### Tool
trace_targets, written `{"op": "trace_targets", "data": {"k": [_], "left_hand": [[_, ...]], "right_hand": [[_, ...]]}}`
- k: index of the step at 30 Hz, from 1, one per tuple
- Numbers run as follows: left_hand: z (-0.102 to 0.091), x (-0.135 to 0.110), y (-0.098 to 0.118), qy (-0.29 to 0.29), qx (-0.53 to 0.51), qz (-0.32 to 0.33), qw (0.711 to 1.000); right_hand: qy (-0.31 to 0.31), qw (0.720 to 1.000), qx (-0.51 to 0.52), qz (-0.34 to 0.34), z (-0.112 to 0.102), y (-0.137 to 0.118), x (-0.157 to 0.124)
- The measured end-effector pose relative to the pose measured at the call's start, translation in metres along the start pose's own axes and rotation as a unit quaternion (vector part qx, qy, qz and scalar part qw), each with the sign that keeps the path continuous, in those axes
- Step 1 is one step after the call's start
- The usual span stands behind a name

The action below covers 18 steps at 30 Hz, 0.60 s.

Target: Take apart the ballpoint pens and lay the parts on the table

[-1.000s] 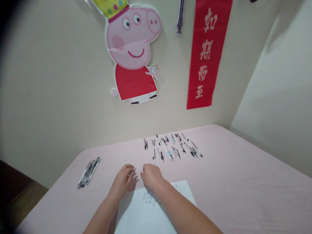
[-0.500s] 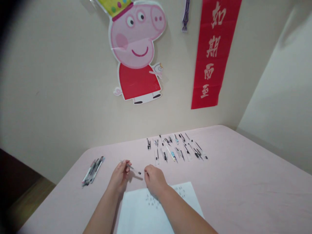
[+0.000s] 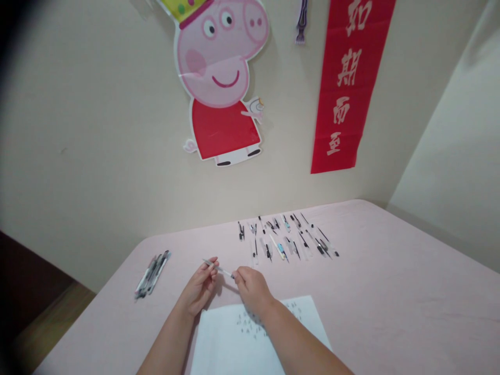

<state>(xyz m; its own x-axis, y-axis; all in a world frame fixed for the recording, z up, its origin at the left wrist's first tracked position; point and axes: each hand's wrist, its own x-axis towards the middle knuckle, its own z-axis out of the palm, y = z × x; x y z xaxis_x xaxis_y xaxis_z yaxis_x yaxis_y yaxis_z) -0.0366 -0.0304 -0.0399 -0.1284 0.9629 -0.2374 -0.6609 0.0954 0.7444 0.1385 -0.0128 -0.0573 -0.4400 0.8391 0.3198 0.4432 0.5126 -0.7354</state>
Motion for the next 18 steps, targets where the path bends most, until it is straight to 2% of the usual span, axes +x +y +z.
{"op": "trace_targets", "data": {"k": [6,14,18], "left_hand": [[-0.0005,0.0009,0.0009,0.016,0.007,-0.010,1.000],[-0.0033,0.0072,-0.0029,0.035,0.048,0.018,0.998],[-0.0056,0.0097,-0.0059,0.036,0.058,0.038,0.997]], "right_hand": [[0.000,1.000,0.004,0.008,0.0030,0.0017,0.0005],[0.017,0.999,0.025,0.039,0.0073,0.0052,0.0030],[0.020,0.996,0.070,0.046,0.0092,0.0069,0.0031]]}}
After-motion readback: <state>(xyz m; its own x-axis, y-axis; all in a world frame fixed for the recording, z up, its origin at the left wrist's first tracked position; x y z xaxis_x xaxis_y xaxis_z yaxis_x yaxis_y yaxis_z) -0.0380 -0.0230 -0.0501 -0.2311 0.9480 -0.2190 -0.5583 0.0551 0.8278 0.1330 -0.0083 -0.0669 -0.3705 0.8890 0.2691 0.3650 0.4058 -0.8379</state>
